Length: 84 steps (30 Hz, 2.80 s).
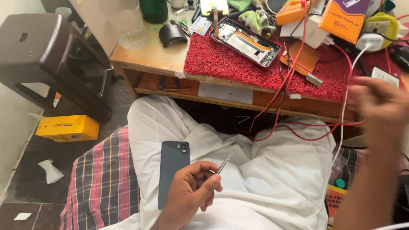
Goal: The person uses a small metal tool to pry and scrape around the camera module area on the back of a smartphone. They briefly handle a small rectangular component and continue working on the phone's rear casing.
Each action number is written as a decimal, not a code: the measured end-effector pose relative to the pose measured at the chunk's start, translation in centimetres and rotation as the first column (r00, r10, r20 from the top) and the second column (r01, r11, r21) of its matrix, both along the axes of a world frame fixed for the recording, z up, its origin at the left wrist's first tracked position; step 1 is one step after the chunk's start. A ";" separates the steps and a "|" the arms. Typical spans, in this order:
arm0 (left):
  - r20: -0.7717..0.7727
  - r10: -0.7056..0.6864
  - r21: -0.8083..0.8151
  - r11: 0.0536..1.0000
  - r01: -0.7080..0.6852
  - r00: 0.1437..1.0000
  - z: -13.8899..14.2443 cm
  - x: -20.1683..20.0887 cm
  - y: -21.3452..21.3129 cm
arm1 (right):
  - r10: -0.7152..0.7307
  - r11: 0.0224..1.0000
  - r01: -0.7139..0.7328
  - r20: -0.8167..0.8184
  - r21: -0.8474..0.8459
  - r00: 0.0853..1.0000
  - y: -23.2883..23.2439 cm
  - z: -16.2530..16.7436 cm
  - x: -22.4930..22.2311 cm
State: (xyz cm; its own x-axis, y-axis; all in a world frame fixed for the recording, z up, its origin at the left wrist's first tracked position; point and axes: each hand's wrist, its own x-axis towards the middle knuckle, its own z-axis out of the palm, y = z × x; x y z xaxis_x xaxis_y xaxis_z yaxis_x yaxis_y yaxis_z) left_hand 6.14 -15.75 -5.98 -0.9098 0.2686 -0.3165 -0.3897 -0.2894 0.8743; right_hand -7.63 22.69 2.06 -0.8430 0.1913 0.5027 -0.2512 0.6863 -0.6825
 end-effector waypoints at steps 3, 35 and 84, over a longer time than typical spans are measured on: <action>-0.023 0.006 0.071 0.997 -0.005 1.000 -0.1 -0.3 0.6 | -0.038 0.959 0.035 0.007 0.280 0.999 0.4 -3.0 -3.8; -0.199 -0.024 -0.237 0.971 -0.024 0.980 2.8 -0.3 0.3 | 0.746 0.619 -0.691 -0.003 0.374 0.666 -15.8 0.7 7.9; -0.522 -0.064 -0.430 0.881 -0.197 0.851 2.9 0.7 0.9 | 0.756 0.639 -0.765 0.115 0.082 0.644 -11.7 -2.2 6.7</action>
State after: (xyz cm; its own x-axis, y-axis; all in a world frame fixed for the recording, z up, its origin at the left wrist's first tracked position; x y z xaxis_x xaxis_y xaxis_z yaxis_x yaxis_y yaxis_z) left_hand 6.85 -14.85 -3.13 -0.9811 0.1466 0.1260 0.1518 0.1803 0.9718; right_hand -0.91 10.97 -0.16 -0.6952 -0.5859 0.4165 -0.6790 0.3451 -0.6480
